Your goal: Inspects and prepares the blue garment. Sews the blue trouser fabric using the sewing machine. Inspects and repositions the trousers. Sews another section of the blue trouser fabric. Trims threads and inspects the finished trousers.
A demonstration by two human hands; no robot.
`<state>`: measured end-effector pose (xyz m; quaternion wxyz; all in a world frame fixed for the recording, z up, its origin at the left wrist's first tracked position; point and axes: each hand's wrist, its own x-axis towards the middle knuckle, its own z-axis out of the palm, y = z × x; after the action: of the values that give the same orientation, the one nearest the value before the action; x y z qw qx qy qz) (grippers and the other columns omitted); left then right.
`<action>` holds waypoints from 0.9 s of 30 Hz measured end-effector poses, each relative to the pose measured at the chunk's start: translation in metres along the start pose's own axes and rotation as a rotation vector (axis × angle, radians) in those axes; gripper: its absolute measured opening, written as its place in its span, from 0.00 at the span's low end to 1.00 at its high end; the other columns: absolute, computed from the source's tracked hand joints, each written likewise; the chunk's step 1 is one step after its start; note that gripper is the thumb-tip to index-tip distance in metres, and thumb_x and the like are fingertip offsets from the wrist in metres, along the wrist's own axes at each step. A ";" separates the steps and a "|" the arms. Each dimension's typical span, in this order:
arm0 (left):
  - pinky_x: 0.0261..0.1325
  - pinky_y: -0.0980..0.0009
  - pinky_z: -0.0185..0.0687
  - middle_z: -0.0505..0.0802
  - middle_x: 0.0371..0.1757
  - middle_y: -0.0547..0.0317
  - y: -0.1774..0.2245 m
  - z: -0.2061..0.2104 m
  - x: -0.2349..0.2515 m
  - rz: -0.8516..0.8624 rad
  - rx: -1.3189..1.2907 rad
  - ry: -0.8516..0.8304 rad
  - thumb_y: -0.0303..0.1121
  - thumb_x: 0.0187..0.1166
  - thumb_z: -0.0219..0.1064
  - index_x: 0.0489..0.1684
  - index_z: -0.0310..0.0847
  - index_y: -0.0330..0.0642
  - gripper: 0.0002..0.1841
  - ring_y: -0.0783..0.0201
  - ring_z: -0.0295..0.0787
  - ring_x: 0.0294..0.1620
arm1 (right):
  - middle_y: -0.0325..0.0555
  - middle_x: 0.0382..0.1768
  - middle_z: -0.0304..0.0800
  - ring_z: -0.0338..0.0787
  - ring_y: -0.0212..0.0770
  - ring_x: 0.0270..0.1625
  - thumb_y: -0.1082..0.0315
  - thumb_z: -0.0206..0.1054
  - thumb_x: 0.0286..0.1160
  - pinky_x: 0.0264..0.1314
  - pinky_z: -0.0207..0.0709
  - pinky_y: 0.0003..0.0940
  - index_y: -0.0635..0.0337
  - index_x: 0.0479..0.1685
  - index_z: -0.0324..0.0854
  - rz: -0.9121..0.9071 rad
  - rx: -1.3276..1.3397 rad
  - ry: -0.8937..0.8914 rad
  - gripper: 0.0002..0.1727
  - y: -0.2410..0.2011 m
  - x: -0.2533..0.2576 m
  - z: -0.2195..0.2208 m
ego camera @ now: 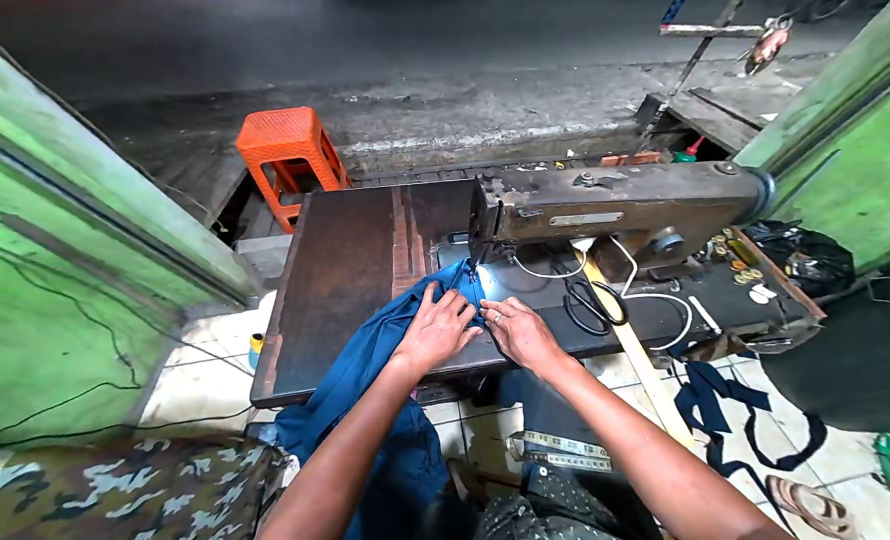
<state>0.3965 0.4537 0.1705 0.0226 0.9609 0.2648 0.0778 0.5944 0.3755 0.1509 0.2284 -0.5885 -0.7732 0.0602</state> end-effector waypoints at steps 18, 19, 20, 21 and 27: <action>0.86 0.26 0.46 0.93 0.58 0.50 -0.074 -0.057 0.066 0.137 0.212 -0.212 0.30 0.76 0.70 0.62 0.89 0.48 0.17 0.42 0.81 0.74 | 0.44 0.78 0.81 0.88 0.49 0.70 0.58 0.47 0.93 0.71 0.80 0.49 0.55 0.69 0.85 0.224 0.010 -0.253 0.23 0.002 0.038 -0.010; 0.86 0.27 0.46 0.93 0.58 0.50 -0.075 -0.065 0.067 0.148 0.254 -0.216 0.32 0.74 0.72 0.63 0.89 0.49 0.17 0.42 0.80 0.75 | 0.44 0.78 0.82 0.88 0.49 0.70 0.58 0.48 0.93 0.71 0.80 0.50 0.55 0.69 0.85 0.231 0.025 -0.256 0.22 0.003 0.039 -0.011; 0.87 0.27 0.45 0.93 0.58 0.49 -0.074 -0.075 0.067 0.158 0.290 -0.220 0.36 0.73 0.75 0.63 0.89 0.48 0.19 0.41 0.79 0.75 | 0.44 0.77 0.82 0.88 0.49 0.70 0.59 0.49 0.93 0.71 0.80 0.50 0.55 0.69 0.84 0.238 0.041 -0.261 0.21 0.004 0.040 -0.012; 0.87 0.27 0.45 0.94 0.57 0.50 -0.072 -0.085 0.066 0.170 0.321 -0.226 0.43 0.71 0.77 0.62 0.89 0.48 0.21 0.40 0.79 0.75 | 0.45 0.77 0.82 0.88 0.49 0.70 0.59 0.51 0.92 0.72 0.80 0.50 0.54 0.70 0.84 0.242 0.059 -0.263 0.21 0.005 0.041 -0.013; 0.88 0.36 0.50 0.95 0.43 0.64 -0.023 -0.093 0.039 0.245 0.128 -0.311 0.52 0.78 0.70 0.37 0.96 0.56 0.14 0.52 0.83 0.69 | 0.49 0.69 0.86 0.89 0.51 0.67 0.56 0.57 0.90 0.70 0.81 0.53 0.55 0.68 0.85 0.199 0.094 -0.261 0.20 0.012 0.048 -0.016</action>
<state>0.4033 0.4938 0.2653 -0.0076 0.9858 0.1437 -0.0863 0.6016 0.4216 0.1746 0.1463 -0.6379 -0.7307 0.1945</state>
